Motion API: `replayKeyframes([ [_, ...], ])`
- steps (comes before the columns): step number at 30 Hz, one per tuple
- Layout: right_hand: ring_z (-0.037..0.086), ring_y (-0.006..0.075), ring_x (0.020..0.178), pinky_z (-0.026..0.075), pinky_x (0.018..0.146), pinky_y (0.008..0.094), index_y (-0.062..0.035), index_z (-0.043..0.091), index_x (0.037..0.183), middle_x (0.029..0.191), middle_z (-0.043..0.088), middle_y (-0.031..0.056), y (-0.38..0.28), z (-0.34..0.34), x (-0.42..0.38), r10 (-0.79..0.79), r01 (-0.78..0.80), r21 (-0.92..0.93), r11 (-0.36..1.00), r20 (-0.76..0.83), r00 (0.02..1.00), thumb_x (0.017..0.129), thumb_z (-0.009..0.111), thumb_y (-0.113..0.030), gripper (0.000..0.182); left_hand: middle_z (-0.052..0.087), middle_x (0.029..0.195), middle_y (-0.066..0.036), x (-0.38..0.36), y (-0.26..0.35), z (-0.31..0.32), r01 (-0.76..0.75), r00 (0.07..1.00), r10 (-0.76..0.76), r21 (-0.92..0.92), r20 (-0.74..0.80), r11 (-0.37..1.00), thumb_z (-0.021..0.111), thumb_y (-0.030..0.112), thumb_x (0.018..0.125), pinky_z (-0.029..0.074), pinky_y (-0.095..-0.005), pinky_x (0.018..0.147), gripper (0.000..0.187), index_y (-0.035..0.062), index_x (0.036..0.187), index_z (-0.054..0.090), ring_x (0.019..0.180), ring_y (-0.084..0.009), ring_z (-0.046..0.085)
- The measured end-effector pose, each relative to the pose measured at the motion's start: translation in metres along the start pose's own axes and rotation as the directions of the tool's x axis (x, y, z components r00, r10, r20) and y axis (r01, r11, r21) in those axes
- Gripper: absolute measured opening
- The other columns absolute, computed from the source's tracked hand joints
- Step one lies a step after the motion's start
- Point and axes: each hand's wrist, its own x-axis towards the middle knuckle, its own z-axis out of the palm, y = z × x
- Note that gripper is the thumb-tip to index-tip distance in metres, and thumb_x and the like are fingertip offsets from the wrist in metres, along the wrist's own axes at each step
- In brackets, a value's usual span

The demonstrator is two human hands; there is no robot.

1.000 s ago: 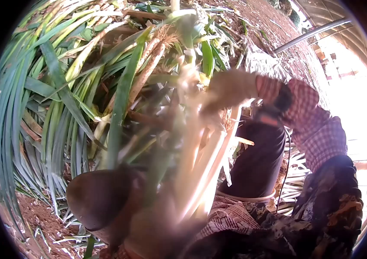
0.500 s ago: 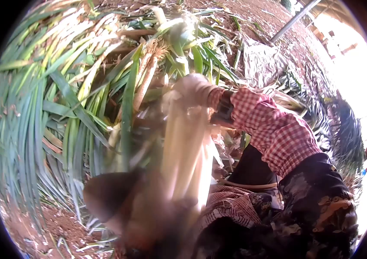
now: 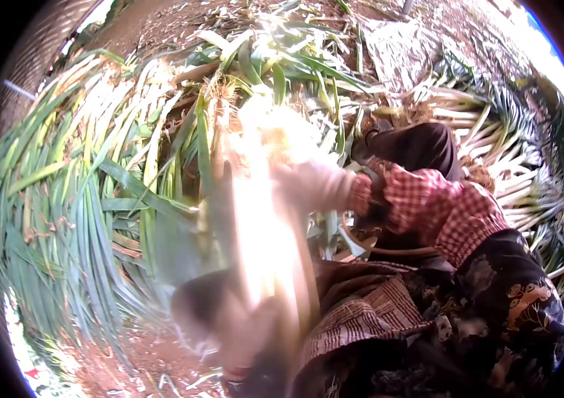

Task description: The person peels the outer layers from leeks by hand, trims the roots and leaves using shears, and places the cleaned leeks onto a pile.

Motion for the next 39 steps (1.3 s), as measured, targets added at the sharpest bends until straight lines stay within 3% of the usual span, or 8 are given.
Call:
replayKeyframes([
  [7,0.072,0.0349,0.083,0.058,0.073,0.0431,-0.0049,0.07,0.106,0.09,0.074,0.0164,0.015,-0.013,0.053,0.08,-0.057,-0.167,0.984,0.137,0.987,0.085,0.066,-0.015,0.024,0.065,0.113,-0.012,-0.018,-0.017,0.004,0.13,0.963,-0.086,0.159,-0.256,0.979,0.077,0.061,0.083,0.05,-0.0354,0.089,0.087,-0.0042,0.135,0.051,0.1,-0.0206,0.06],
  [11,0.072,0.0312,0.081,0.058,0.079,0.0431,-0.0063,0.072,0.111,0.091,0.074,0.016,0.171,-0.031,0.08,0.48,-0.461,-0.215,0.861,0.045,0.876,0.096,0.055,-0.016,0.025,0.06,0.125,-0.015,-0.03,-0.032,-0.005,0.119,0.969,-0.089,0.122,-0.23,0.985,0.082,0.052,0.082,0.045,-0.0409,0.1,0.088,-0.0027,0.141,0.047,0.113,-0.0261,0.056],
  [14,0.073,0.031,0.092,0.059,0.081,0.0405,-0.0024,0.072,0.114,0.1,0.074,0.0178,0.128,-0.066,0.025,0.094,-0.086,0.228,0.97,-0.025,0.995,0.096,0.057,-0.021,0.03,0.056,0.127,-0.012,-0.036,-0.038,-0.011,0.025,0.986,-0.046,-0.132,-0.159,0.991,0.082,0.047,0.084,0.047,-0.0391,0.097,0.086,-0.0004,0.145,0.044,0.111,-0.0243,0.055],
  [20,0.065,0.0301,0.114,0.053,0.101,0.0439,-0.0093,0.02,0.157,0.131,0.064,0.0203,0.05,0.032,0.016,0.056,-0.17,0.489,0.855,0.239,0.969,0.087,0.069,-0.018,0.086,0.059,0.119,-0.006,-0.032,-0.043,-0.018,0.127,0.978,-0.161,-0.234,-0.134,0.964,0.072,0.017,0.089,0.049,-0.0278,0.082,0.067,0.0026,0.147,0.041,0.101,-0.014,0.056],
  [26,0.068,0.0298,0.101,0.055,0.089,0.042,-0.0078,0.041,0.142,0.115,0.068,0.0189,0.021,0.073,0.026,0.138,-0.185,0.538,0.823,0.127,0.982,0.085,0.072,-0.026,0.067,0.061,0.124,-0.01,-0.033,-0.036,-0.016,0.036,0.99,-0.075,-0.302,-0.116,0.952,0.079,0.021,0.087,0.05,-0.033,0.09,0.072,-0.0007,0.145,0.042,0.106,-0.0201,0.06],
  [32,0.071,0.0296,0.087,0.057,0.077,0.0401,-0.0062,0.061,0.127,0.098,0.072,0.0174,0.165,0.001,0.107,0.395,-0.4,-0.121,0.909,-0.063,0.917,0.084,0.076,-0.035,0.054,0.064,0.119,-0.011,-0.019,-0.022,-0.014,-0.008,0.995,-0.024,-0.312,-0.1,0.95,0.077,0.033,0.089,0.051,-0.0335,0.086,0.072,-0.0045,0.142,0.045,0.101,-0.0198,0.061],
  [35,0.071,0.0299,0.088,0.057,0.081,0.038,-0.0109,0.062,0.134,0.099,0.074,0.0165,0.166,-0.048,0.108,0.516,-0.506,0.143,0.85,-0.04,0.856,0.08,0.08,-0.046,0.067,0.064,0.119,-0.011,-0.009,-0.025,-0.018,0.013,0.996,-0.04,-0.322,-0.075,0.947,0.077,0.033,0.09,0.051,-0.0336,0.086,0.072,-0.0046,0.141,0.045,0.101,-0.0198,0.061],
  [39,0.069,0.0272,0.093,0.057,0.083,0.0383,-0.0071,0.062,0.13,0.107,0.071,0.0152,0.121,0.013,0.104,-0.116,0.134,0.207,0.969,-0.097,0.989,0.089,0.069,-0.031,0.048,0.064,0.119,-0.011,0.004,-0.024,-0.02,0.036,0.998,-0.051,-0.344,-0.036,0.938,0.077,0.034,0.09,0.052,-0.0336,0.086,0.072,-0.0047,0.141,0.045,0.1,-0.0197,0.061],
])
